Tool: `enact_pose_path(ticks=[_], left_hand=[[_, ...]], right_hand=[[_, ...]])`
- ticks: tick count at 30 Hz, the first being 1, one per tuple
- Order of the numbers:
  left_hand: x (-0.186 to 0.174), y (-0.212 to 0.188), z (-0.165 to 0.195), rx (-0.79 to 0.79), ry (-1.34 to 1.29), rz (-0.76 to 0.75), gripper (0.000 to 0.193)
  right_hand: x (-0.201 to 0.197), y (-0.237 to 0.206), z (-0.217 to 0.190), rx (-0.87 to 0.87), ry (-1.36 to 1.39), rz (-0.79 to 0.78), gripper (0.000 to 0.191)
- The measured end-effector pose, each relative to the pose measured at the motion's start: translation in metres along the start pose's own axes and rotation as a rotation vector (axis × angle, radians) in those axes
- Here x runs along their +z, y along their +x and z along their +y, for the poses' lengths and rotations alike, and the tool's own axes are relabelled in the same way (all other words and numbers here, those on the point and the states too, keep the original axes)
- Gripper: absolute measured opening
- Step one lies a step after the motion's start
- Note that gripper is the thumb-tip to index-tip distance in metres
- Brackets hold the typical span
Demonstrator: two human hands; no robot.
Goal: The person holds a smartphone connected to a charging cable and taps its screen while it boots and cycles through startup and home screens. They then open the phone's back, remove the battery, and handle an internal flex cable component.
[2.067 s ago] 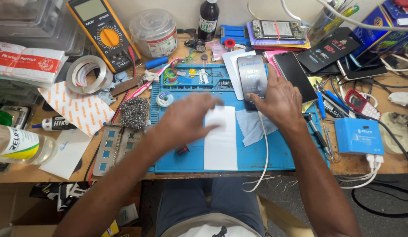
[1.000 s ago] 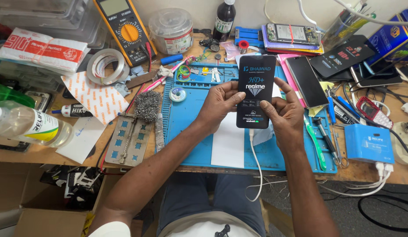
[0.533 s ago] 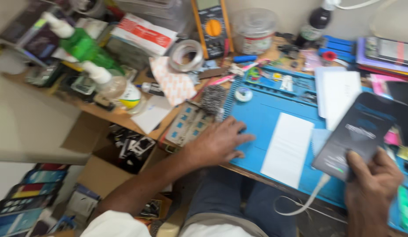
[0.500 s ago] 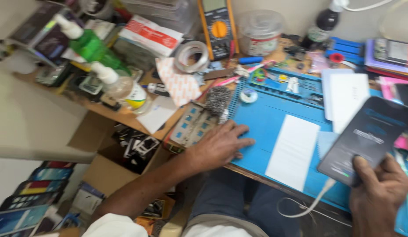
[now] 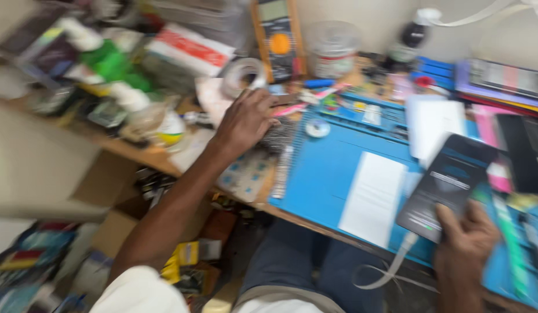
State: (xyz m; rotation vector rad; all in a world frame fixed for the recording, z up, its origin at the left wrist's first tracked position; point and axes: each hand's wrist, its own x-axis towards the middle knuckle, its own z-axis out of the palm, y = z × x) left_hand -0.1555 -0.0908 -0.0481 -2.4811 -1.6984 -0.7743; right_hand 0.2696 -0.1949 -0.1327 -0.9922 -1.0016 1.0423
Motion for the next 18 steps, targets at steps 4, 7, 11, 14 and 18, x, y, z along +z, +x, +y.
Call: enact_pose_path(ticks=[4, 7, 11, 14, 18], left_hand=[[0.070, 0.020, 0.082, -0.130, -0.948, -0.220, 0.053], [0.113, 0.050, 0.136, -0.273, -1.564, -0.419, 0.045], [0.138, 0.078, 0.170, -0.217, -1.853, -0.393, 0.031], [0.150, 0.080, 0.179, -0.087, -1.918, -0.313, 0.028], [0.166, 0.071, 0.182, -0.161, -1.962, -0.304, 0.027]], right_hand=[[0.014, 0.023, -0.012, 0.032, 0.032, -0.059, 0.037], [0.030, 0.044, -0.020, 0.022, -0.008, -0.060, 0.036], [0.046, 0.059, -0.025, -0.032, -0.027, -0.120, 0.032], [0.048, 0.057, -0.026, -0.011, -0.070, -0.089, 0.034], [0.046, 0.044, -0.020, 0.011, -0.159, -0.041, 0.042]])
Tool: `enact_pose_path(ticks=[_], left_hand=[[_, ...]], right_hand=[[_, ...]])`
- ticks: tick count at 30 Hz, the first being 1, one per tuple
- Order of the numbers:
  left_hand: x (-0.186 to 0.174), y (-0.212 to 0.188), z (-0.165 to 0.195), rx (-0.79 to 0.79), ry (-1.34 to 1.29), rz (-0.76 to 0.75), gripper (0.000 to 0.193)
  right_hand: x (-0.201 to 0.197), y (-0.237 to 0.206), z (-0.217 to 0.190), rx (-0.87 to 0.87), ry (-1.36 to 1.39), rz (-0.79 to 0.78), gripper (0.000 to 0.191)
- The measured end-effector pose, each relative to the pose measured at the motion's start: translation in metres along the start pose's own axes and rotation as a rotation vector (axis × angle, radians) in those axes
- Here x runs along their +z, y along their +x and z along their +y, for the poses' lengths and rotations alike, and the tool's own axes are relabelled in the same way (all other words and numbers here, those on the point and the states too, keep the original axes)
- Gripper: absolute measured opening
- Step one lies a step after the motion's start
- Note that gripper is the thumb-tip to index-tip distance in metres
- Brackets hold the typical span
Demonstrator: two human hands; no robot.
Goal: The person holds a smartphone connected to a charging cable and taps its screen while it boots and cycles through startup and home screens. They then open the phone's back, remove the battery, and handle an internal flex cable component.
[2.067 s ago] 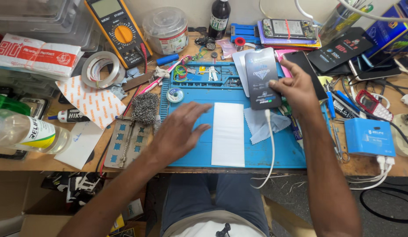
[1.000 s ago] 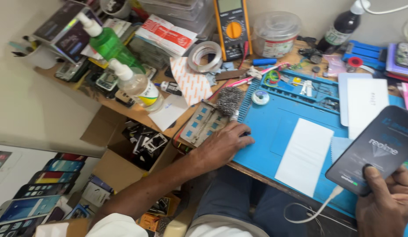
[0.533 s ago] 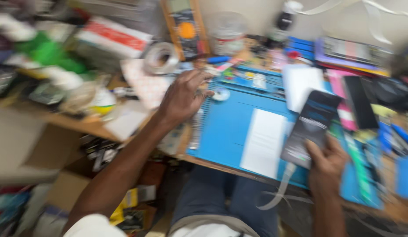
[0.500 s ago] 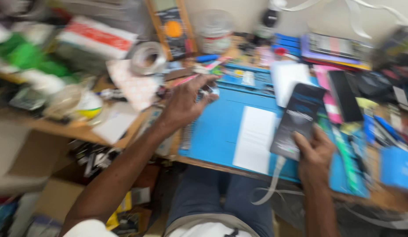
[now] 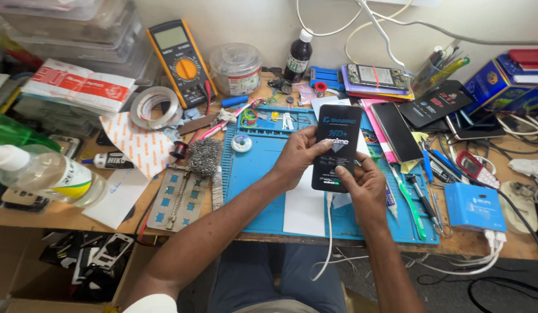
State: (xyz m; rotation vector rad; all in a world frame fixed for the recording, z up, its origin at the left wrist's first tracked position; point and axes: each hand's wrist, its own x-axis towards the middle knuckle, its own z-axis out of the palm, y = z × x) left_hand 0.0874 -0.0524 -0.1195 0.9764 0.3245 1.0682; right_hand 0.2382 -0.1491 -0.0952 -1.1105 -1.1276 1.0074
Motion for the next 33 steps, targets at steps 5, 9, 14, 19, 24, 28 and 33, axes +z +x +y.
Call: enact_pose_path(ticks=[5, 9, 14, 19, 24, 28, 33], left_hand=[[-0.001, -0.008, -0.002, -0.023, 0.000, 0.045, 0.028], [0.002, -0.013, 0.003, -0.076, -0.064, 0.043, 0.031], [0.006, -0.015, 0.006, -0.165, -0.397, -0.162, 0.068], [-0.003, -0.015, 0.018, -0.183, -0.624, -0.363, 0.096], [-0.025, -0.006, 0.032, -0.040, -0.519, -0.265, 0.092], [-0.041, 0.000, 0.030, 0.000, -0.584, -0.369, 0.092], [-0.051, 0.001, 0.016, -0.071, -0.607, -0.289, 0.086]], right_hand=[[0.004, -0.015, 0.009, 0.020, -0.009, 0.064, 0.042], [0.002, -0.019, 0.009, 0.022, 0.005, 0.056, 0.043], [0.006, -0.017, 0.010, 0.032, 0.085, 0.028, 0.042], [0.026, 0.005, 0.005, 0.078, 0.123, -0.061, 0.041], [0.026, 0.045, -0.027, -0.201, -0.821, 0.071, 0.032], [0.023, 0.049, -0.035, -0.876, -1.035, -0.067, 0.054], [0.030, 0.048, -0.022, -0.917, -1.248, -0.279, 0.067]])
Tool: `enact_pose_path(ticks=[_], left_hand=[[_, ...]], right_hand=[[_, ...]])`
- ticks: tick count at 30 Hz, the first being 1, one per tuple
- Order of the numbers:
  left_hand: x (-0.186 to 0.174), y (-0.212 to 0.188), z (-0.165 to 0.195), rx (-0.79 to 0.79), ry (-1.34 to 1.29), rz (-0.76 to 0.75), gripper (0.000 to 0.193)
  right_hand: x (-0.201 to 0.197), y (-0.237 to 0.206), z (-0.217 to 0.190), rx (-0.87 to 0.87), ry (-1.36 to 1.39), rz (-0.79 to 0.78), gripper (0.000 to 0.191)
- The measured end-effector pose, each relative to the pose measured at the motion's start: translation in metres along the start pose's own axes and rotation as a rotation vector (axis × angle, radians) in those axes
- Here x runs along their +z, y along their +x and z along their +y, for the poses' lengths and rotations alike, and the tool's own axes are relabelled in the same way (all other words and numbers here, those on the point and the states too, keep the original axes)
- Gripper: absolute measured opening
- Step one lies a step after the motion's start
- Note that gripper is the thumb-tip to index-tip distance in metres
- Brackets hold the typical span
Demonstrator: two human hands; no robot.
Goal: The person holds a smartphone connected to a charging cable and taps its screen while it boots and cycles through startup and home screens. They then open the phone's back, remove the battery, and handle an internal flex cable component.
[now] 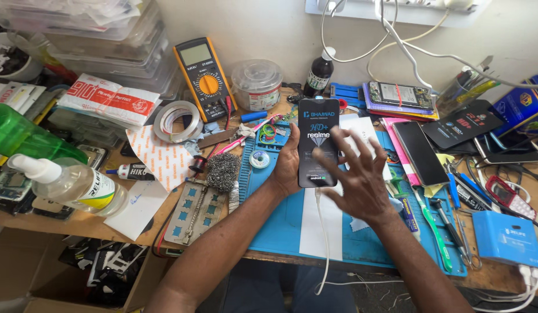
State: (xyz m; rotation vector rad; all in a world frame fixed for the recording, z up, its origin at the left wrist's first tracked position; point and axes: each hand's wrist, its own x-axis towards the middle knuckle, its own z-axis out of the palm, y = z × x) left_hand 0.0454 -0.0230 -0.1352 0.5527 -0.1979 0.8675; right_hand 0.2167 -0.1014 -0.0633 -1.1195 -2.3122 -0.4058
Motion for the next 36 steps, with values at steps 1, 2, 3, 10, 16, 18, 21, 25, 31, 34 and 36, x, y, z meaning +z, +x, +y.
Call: enact_pose_path(ticks=[1, 2, 3, 10, 16, 18, 21, 25, 31, 34, 36], left_hand=[[-0.002, 0.000, -0.002, -0.008, 0.075, 0.051, 0.085], [-0.003, 0.000, -0.004, -0.014, 0.031, 0.035, 0.083], [-0.004, 0.000, -0.007, -0.021, -0.010, 0.016, 0.081], [-0.005, -0.002, -0.010, -0.046, 0.084, 0.228, 0.070], [-0.006, 0.000, -0.012, -0.067, 0.060, 0.104, 0.071], [-0.003, 0.002, -0.010, -0.089, -0.005, 0.054, 0.075], [0.006, 0.000, -0.010, -0.056, 0.082, 0.043, 0.082], [0.010, 0.004, -0.011, -0.017, 0.034, -0.004, 0.085], [-0.010, 0.008, -0.025, 0.053, 0.046, 0.142, 0.084], [-0.019, 0.011, -0.030, 0.044, 0.066, 0.203, 0.083], [-0.021, 0.014, -0.032, 0.040, 0.021, 0.174, 0.081]], right_hand=[[0.001, 0.003, 0.002, 0.072, -0.031, 0.003, 0.067], [0.001, 0.008, 0.006, 0.143, -0.063, 0.007, 0.068], [0.000, 0.013, 0.007, 0.215, -0.098, 0.015, 0.069], [0.002, 0.024, -0.020, 0.122, -0.131, -0.049, 0.082], [0.007, 0.021, -0.001, 0.151, -0.198, 0.014, 0.071], [0.008, 0.018, 0.002, 0.069, -0.134, 0.044, 0.070], [0.004, 0.013, 0.014, 0.314, -0.144, 0.200, 0.057], [0.004, -0.001, 0.024, 0.347, 0.056, 0.346, 0.056], [0.017, -0.010, 0.035, 0.392, 0.134, 0.278, 0.047], [0.020, -0.010, 0.039, 0.380, 0.143, 0.267, 0.041], [0.022, -0.008, 0.040, 0.370, 0.128, 0.268, 0.040]])
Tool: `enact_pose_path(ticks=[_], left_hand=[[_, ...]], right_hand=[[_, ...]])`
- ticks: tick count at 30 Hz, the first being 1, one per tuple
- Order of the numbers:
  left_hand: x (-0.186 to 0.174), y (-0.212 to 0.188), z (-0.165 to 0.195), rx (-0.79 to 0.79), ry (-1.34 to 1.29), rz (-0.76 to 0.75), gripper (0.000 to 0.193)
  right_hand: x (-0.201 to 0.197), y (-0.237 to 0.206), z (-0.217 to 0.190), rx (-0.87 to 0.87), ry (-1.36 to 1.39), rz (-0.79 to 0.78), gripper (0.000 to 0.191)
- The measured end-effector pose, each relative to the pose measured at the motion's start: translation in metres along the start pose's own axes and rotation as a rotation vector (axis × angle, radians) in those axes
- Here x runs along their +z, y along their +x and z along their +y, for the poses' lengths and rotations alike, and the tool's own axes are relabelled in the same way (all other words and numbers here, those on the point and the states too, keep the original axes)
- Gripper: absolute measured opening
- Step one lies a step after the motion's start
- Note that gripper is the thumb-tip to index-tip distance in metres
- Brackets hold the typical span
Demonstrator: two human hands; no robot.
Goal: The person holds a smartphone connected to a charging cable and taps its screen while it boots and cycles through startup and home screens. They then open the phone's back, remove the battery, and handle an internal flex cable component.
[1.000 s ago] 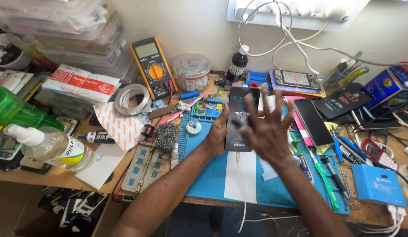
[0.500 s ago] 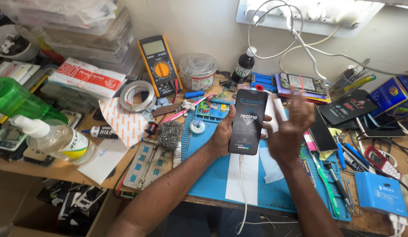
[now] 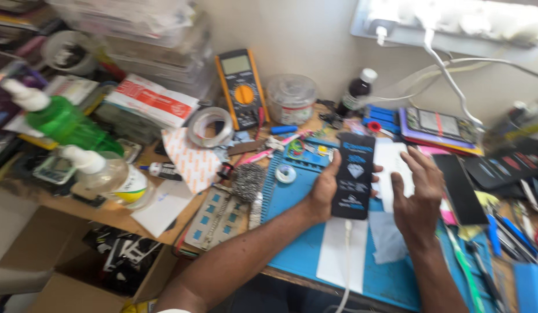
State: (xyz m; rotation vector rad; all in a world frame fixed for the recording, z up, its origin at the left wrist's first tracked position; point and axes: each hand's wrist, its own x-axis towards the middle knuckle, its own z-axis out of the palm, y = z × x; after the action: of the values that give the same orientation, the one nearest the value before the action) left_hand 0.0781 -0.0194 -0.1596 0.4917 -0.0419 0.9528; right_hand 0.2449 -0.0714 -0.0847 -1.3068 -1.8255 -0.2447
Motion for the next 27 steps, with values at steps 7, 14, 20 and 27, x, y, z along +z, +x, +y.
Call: enact_pose_path(ticks=[7, 14, 20, 27], left_hand=[[0.005, -0.004, 0.002, 0.000, 0.042, 0.027, 0.078], [0.013, -0.010, 0.005, -0.036, 0.118, 0.098, 0.082], [0.021, -0.011, 0.009, -0.015, 0.126, 0.058, 0.082], [0.022, -0.014, 0.010, -0.019, 0.077, -0.010, 0.083]], right_hand=[[0.006, 0.000, -0.003, 0.046, 0.102, -0.017, 0.040], [0.003, -0.001, -0.002, 0.085, 0.105, -0.017, 0.042], [0.001, -0.001, -0.002, 0.075, 0.118, -0.019, 0.040], [0.002, -0.006, 0.000, 0.076, 0.138, -0.030, 0.038]])
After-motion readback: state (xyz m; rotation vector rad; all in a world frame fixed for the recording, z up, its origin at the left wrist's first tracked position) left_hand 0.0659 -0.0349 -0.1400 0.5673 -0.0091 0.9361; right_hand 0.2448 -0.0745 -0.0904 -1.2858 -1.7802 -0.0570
